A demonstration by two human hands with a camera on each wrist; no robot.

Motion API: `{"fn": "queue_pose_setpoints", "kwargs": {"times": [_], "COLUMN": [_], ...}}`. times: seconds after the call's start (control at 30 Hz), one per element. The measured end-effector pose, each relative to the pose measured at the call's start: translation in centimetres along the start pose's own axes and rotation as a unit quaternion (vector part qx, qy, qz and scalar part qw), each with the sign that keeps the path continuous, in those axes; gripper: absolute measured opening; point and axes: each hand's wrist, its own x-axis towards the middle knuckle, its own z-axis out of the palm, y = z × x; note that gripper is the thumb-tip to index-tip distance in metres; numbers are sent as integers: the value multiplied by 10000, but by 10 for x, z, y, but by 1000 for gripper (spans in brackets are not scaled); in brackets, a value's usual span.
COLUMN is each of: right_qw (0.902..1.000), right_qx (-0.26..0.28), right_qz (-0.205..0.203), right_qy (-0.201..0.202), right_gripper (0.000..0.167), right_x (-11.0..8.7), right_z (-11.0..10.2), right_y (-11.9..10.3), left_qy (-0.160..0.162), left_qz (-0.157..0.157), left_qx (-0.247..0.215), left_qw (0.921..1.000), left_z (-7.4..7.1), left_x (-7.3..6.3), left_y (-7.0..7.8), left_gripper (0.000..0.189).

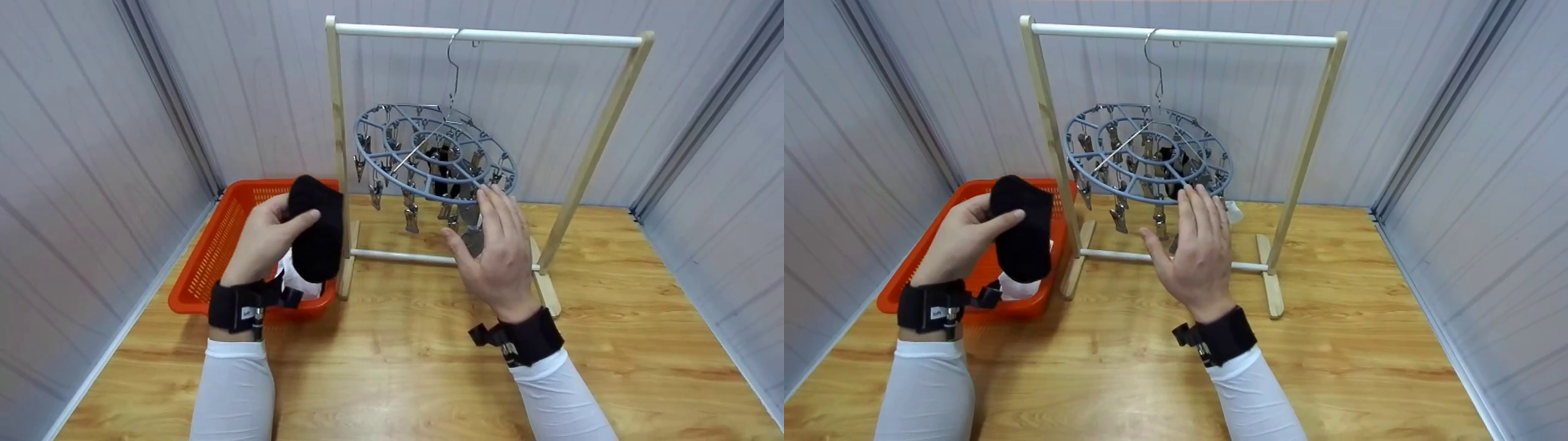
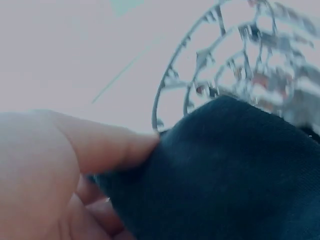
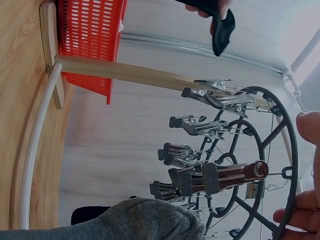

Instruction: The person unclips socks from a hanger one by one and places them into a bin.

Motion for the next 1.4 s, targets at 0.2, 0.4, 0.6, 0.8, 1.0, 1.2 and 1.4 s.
{"fn": "queue_pose_setpoints", "kwargs": {"times": [0.2,0.4,0.6,0.8,1.0,1.2,1.4], "right_qw": [10000,10000,10000,9999,9998,9998,9996], "right_qx": [-13,-17,36,69,87,125,157], "right_qz": [-15,-34,-30,-54,-54,-55,-83], "right_qy": [16,-46,-74,-107,-160,-161,-202], "right_gripper": [81,82,82,80,79,79,80], "right_x": [0,0,0,0,-1,-1,-1], "right_z": [0,-2,-2,-3,-4,-3,-3], "right_y": [1,0,1,2,1,-1,-4], "left_qy": [191,-183,-419,-560,-575,-487,-347], "left_qz": [-333,-530,-576,-699,-875,-1199,-1574], "left_qx": [1288,2046,2463,2406,2439,2363,2543], "left_qw": [9909,9772,9666,9665,9641,9630,9536], "left_z": [-7,-8,-8,-5,-6,-11,-12], "left_x": [3,4,4,3,4,4,3], "left_y": [-7,-14,-23,-25,-32,-34,-29], "left_gripper": [25,28,29,29,30,41,53]}}
